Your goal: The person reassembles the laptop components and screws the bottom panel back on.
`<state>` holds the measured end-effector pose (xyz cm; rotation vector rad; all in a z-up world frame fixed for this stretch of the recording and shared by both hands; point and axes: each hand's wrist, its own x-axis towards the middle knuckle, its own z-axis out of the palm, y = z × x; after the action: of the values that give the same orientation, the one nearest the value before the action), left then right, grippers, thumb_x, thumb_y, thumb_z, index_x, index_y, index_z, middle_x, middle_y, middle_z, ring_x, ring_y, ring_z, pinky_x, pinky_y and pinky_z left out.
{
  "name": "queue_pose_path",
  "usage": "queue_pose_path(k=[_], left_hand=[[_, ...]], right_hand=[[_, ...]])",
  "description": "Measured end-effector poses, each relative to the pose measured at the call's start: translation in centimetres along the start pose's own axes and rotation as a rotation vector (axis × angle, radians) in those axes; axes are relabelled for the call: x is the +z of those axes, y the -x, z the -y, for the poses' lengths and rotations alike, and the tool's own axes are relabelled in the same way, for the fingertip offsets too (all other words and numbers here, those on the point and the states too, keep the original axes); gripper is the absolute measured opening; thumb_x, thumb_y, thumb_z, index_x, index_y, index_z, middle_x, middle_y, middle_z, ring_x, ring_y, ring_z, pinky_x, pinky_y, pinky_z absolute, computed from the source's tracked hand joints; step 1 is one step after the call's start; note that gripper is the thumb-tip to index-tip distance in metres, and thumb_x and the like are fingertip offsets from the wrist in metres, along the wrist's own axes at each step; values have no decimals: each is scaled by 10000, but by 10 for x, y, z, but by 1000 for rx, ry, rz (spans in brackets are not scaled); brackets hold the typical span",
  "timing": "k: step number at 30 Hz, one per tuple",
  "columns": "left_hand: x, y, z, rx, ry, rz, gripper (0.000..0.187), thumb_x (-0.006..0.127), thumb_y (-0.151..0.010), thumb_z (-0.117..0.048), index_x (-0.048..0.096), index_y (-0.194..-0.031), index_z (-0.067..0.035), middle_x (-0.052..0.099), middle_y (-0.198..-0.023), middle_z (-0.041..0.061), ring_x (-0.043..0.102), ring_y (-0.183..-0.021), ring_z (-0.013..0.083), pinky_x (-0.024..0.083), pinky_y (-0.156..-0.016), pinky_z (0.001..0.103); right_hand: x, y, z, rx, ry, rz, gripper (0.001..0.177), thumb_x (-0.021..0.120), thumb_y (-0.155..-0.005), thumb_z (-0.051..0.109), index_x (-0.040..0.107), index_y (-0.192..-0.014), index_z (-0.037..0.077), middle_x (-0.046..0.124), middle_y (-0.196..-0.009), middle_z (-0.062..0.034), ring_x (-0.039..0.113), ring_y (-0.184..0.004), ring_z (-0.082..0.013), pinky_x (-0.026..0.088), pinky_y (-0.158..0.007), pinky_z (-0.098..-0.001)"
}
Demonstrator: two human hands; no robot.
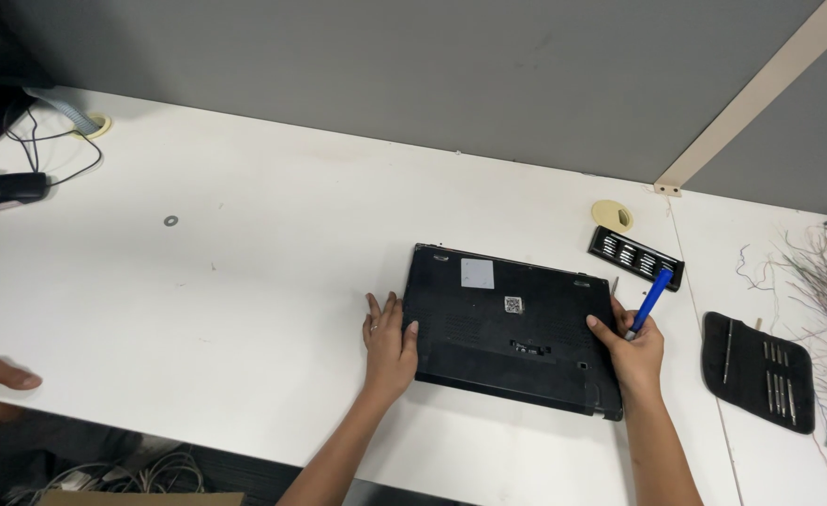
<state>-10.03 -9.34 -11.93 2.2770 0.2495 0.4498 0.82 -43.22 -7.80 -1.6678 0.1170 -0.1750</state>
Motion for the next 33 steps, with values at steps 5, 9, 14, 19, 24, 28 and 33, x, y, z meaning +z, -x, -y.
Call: queue_pose_path(k=[5,9,14,19,24,28,33], left_hand=[[1,3,1,-15,33,26,571,485,-1002,-198,381,-1446,146,345,-1573,296,14,-1548,457,32,-1219,588],[4,6,3,-33,57,52,589,477,-1014,-204,344,-1465,150,317,-1586,306,-3,-1552,458,19,-1221,588],[-2,6,-5,-48,95,64,607,469,-1013,-205,311,-1484,144,298,-1597,302,-5,-1551,454,16,-1215,592],[-4,5,-9,-44,120,54,612,471,-1015,-207,303,-1488,143,294,-1601,301,-1,-1549,455,22,-1213,594],[1,2,-2,-8,56,21,592,485,-1005,-172,330,-1475,153,322,-1587,307,34,-1551,467,36,-1215,607],[3,1,-1,-3,14,11,583,498,-994,-155,344,-1465,153,336,-1578,307,53,-1547,470,42,-1216,612],[5,1,-1,-6,-3,18,588,519,-978,-130,341,-1457,162,334,-1574,313,57,-1541,477,35,-1209,616]], right_hand=[[3,4,9,19,47,-3,396,791,-798,-13,427,-816,142,645,-1350,-255,588,-1353,-250,529,-1014,-300],[4,8,18,76,106,-22,385,791,-796,-12,442,-810,149,660,-1292,-295,538,-1412,-263,535,-1047,-312],[2,6,15,54,47,-5,386,786,-787,-17,438,-821,146,634,-1344,-288,528,-1423,-281,515,-1074,-321],[0,2,6,4,31,-5,386,790,-790,-12,444,-842,151,596,-1396,-276,511,-1422,-277,496,-1092,-303],[18,19,45,240,122,-78,405,802,-848,19,410,-864,118,634,-1316,-402,553,-1241,-527,509,-1007,-460],[8,3,10,36,51,-13,378,785,-798,5,436,-820,151,603,-1430,-242,570,-1377,-290,515,-1072,-335],[8,3,8,2,27,0,388,778,-801,-21,431,-827,152,591,-1433,-260,531,-1412,-282,474,-1120,-334]])
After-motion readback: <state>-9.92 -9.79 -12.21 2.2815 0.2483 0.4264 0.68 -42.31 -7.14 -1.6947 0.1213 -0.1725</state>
